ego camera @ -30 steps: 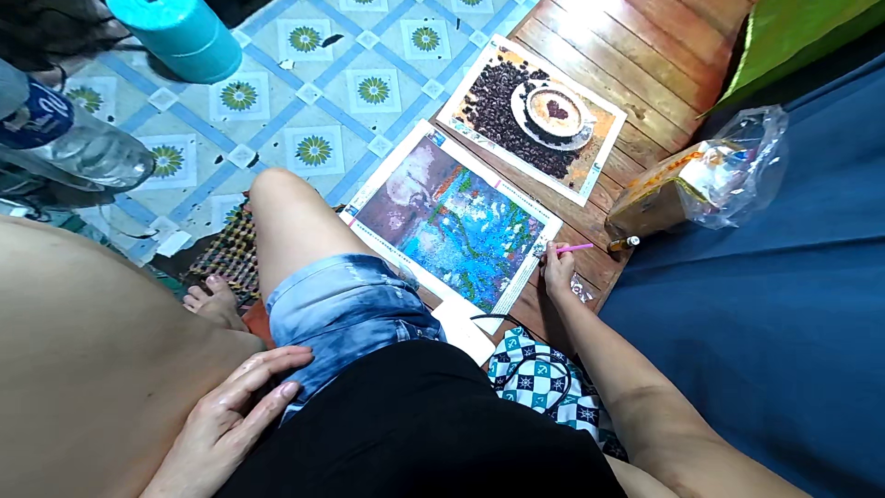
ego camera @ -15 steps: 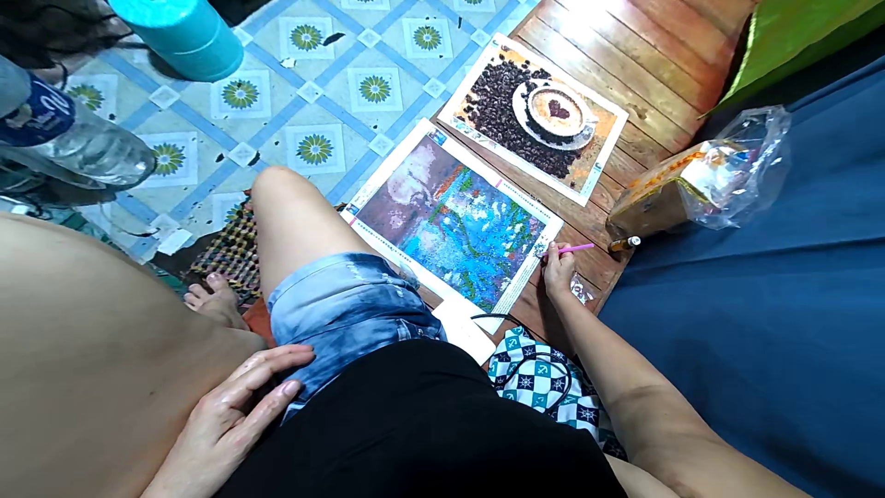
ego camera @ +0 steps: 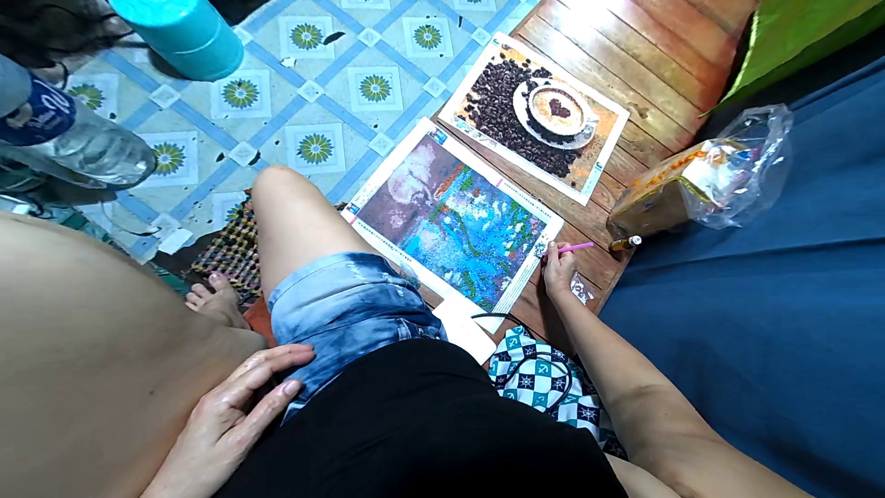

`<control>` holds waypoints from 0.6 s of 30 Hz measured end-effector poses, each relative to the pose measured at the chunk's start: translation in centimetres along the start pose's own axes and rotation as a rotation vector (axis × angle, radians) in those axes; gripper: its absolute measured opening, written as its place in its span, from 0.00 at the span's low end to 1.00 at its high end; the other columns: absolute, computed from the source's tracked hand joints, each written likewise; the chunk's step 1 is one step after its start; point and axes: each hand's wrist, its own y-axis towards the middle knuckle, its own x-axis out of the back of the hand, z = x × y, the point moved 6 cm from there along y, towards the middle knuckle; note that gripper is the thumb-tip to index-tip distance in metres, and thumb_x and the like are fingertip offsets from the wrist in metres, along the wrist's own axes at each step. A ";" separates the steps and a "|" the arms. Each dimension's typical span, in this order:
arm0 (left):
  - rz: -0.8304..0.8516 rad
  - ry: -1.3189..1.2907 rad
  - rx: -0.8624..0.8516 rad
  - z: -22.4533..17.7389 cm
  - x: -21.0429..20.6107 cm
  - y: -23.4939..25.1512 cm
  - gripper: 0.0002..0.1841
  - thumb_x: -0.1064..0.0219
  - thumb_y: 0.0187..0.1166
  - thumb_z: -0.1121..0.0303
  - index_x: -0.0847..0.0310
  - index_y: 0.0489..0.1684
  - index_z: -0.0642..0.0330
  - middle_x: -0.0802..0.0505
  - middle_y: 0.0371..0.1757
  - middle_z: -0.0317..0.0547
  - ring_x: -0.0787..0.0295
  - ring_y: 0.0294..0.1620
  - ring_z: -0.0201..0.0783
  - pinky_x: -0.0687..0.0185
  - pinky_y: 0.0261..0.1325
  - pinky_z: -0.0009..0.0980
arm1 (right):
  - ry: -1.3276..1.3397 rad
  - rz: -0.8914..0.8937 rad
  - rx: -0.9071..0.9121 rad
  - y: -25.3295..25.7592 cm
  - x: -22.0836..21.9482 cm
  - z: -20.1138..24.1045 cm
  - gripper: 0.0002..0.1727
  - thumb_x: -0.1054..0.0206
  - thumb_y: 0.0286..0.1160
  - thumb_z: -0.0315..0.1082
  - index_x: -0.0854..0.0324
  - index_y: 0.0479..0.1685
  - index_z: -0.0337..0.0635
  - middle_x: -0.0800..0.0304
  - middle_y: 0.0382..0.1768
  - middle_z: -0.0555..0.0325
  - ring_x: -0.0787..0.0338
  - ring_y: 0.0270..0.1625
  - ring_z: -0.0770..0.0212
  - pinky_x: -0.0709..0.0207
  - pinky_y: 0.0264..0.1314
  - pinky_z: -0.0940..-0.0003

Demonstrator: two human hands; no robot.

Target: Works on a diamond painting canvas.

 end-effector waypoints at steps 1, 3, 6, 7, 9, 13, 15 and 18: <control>0.002 -0.002 0.000 0.1 0.0 0.0 0.19 0.42 0.86 0.57 0.15 0.64 0.57 0.11 0.68 0.46 0.16 0.69 0.43 0.21 0.74 0.40 | 0.002 0.001 -0.004 0.1 -0.1 -0.2 0.20 0.49 0.93 0.48 0.23 0.45 0.40 0.21 0.28 0.53 0.19 0.28 0.58 0.21 0.37 0.55; 0.005 -0.003 0.001 0.1 0.0 0.0 0.19 0.42 0.86 0.57 0.15 0.64 0.57 0.11 0.68 0.46 0.16 0.70 0.43 0.21 0.74 0.40 | 0.012 -0.003 -0.012 0.1 -0.1 -0.6 0.20 0.49 0.93 0.49 0.23 0.44 0.41 0.21 0.28 0.54 0.20 0.28 0.58 0.21 0.36 0.56; 0.007 0.001 0.008 0.0 0.0 0.0 0.19 0.42 0.86 0.57 0.15 0.64 0.57 0.11 0.68 0.46 0.16 0.70 0.44 0.22 0.75 0.41 | 0.025 -0.001 -0.025 0.0 0.0 -0.1 0.20 0.49 0.92 0.49 0.24 0.43 0.40 0.22 0.27 0.54 0.20 0.27 0.58 0.21 0.36 0.55; 0.007 0.001 0.007 0.0 -0.1 0.0 0.19 0.42 0.86 0.57 0.14 0.64 0.57 0.11 0.68 0.46 0.16 0.70 0.44 0.22 0.75 0.41 | 0.028 0.002 -0.032 -0.1 0.0 0.0 0.20 0.49 0.93 0.48 0.24 0.43 0.40 0.22 0.27 0.55 0.20 0.27 0.59 0.21 0.36 0.56; 0.008 0.002 0.007 0.1 0.0 0.0 0.19 0.42 0.86 0.57 0.15 0.64 0.57 0.11 0.68 0.46 0.16 0.70 0.44 0.22 0.75 0.41 | 0.038 -0.008 -0.036 -0.1 0.0 -0.1 0.20 0.49 0.93 0.49 0.24 0.44 0.41 0.22 0.27 0.55 0.21 0.26 0.59 0.21 0.36 0.57; 0.010 -0.001 0.008 0.0 0.0 0.0 0.19 0.42 0.86 0.58 0.15 0.64 0.57 0.12 0.68 0.46 0.17 0.71 0.44 0.22 0.75 0.41 | 0.032 -0.020 -0.029 -0.1 -0.1 0.0 0.19 0.49 0.93 0.48 0.25 0.45 0.41 0.23 0.27 0.55 0.20 0.27 0.59 0.21 0.36 0.57; 0.011 -0.007 0.011 0.0 0.0 0.0 0.19 0.42 0.86 0.58 0.15 0.64 0.57 0.11 0.68 0.47 0.17 0.71 0.45 0.23 0.77 0.43 | 0.027 -0.022 -0.033 -0.3 0.0 0.5 0.19 0.49 0.93 0.47 0.24 0.44 0.41 0.22 0.27 0.55 0.20 0.28 0.59 0.21 0.38 0.56; 0.010 -0.002 0.012 -0.1 0.0 0.0 0.19 0.42 0.86 0.58 0.15 0.64 0.57 0.11 0.68 0.46 0.17 0.71 0.44 0.23 0.76 0.42 | 0.032 -0.022 -0.018 -0.3 0.0 0.6 0.19 0.49 0.93 0.47 0.24 0.44 0.40 0.22 0.28 0.54 0.19 0.29 0.58 0.21 0.38 0.55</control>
